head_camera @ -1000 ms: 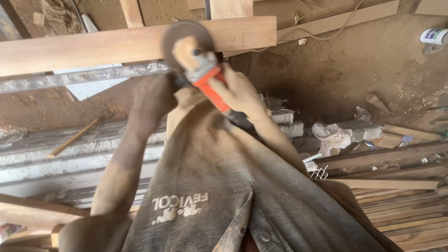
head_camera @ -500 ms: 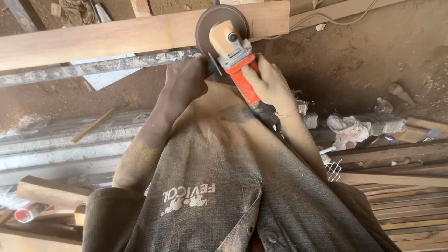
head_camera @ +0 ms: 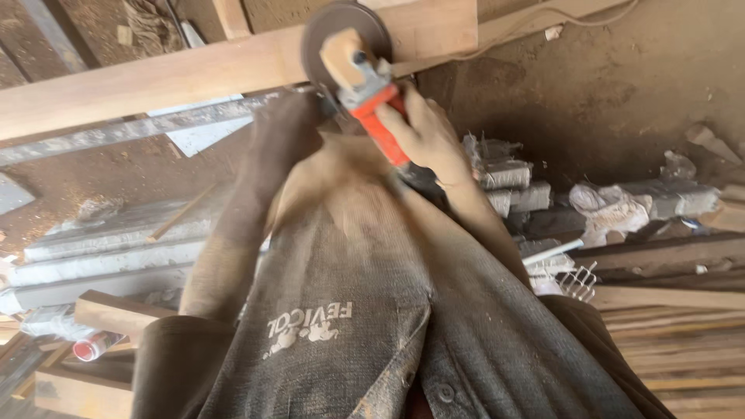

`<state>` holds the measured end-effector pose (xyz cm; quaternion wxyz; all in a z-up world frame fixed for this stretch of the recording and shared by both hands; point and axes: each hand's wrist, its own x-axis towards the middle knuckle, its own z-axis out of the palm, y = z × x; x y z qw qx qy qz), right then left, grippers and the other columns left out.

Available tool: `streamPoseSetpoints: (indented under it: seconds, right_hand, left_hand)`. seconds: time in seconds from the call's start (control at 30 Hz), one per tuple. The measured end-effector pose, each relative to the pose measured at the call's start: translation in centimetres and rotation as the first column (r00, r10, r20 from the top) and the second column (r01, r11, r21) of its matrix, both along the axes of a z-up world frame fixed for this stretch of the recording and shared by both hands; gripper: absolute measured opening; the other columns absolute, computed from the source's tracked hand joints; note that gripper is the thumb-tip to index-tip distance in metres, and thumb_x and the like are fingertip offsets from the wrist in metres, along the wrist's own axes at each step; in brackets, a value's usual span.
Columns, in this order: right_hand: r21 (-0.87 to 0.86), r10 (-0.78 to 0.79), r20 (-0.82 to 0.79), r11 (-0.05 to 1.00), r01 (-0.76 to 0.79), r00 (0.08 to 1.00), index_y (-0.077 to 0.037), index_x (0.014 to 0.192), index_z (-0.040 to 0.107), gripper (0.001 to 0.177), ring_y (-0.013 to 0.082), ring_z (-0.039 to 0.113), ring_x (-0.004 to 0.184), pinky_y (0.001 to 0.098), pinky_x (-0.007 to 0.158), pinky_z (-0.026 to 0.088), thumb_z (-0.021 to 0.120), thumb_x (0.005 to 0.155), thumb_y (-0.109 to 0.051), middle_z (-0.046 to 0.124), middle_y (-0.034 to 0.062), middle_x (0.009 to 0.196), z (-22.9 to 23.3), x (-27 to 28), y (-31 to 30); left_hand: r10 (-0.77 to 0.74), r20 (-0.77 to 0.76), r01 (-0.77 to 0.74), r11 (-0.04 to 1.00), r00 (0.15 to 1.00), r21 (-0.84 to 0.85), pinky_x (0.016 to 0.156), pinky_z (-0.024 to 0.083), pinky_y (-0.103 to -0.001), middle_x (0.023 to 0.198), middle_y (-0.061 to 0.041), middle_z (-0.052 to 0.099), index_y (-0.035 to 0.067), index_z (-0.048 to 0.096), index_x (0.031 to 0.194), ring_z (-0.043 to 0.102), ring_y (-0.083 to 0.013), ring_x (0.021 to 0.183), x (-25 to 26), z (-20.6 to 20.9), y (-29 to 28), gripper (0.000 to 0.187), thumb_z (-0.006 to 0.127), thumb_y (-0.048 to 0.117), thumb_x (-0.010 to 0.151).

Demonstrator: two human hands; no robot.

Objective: The person uses an angle grinder with a sanding disc to smooth the surfaces of a wooden frame. They systematically move the tool along the edges and flat surfaces of the frame, generating sawdust.

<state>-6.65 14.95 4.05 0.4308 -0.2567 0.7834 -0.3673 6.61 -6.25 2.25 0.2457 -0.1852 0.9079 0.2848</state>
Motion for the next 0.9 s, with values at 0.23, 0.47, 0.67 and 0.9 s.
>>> streamPoseSetpoints:
  seconds: [0.23,0.47,0.67,0.9]
  right_hand:
    - [0.079,-0.063,0.07,0.995,0.058,0.996,-0.003,0.129,0.055,0.07,0.0356,0.077,0.087,0.0469,0.076,0.059,0.044,0.099,-0.064,0.076,0.0187,0.093,0.4,-0.5,1.0]
    - [0.092,0.039,-0.012,0.995,-0.037,0.999,0.0,0.113,0.058,0.065,0.034,0.075,0.084,0.0455,0.077,0.057,0.046,0.103,-0.063,0.075,0.0199,0.089,-0.6,-0.6,-0.2]
    - [0.157,0.015,0.028,0.987,-0.019,1.0,-0.001,0.113,0.057,0.061,0.0353,0.077,0.083,0.0479,0.075,0.058,0.047,0.099,-0.06,0.074,0.0211,0.087,0.6,-2.2,1.2]
    - [0.274,0.075,-0.055,0.96,-0.058,0.996,0.0,0.118,0.057,0.056,0.0478,0.069,0.095,0.0553,0.086,0.052,0.053,0.1,-0.053,0.072,0.0279,0.096,3.2,-3.0,4.3]
  left_hand:
    - [-0.055,0.015,0.055,0.998,0.998,-0.005,0.055,0.055,-0.044,0.073,-0.015,0.07,0.006,0.07,0.088,0.069,-0.0318,0.065,-1.1,-1.1,0.7,0.015,0.071,-0.001,0.075]
    - [0.088,-0.079,-0.085,0.996,0.993,0.039,0.052,0.051,-0.044,0.07,-0.015,0.069,0.003,0.072,0.081,0.068,-0.0311,0.063,0.4,0.2,-0.2,0.01,0.078,0.011,0.083]
    - [-0.018,0.119,0.016,1.0,0.993,0.015,0.049,0.058,-0.042,0.077,-0.014,0.072,0.003,0.07,0.097,0.072,-0.0296,0.063,-1.5,-2.0,2.2,0.02,0.065,-0.006,0.079]
    - [0.061,-0.056,-0.051,0.985,0.997,0.166,0.067,0.059,-0.046,0.081,-0.015,0.073,0.009,0.071,0.105,0.072,-0.0331,0.072,-1.8,-1.3,5.9,0.033,0.069,-0.002,0.074]
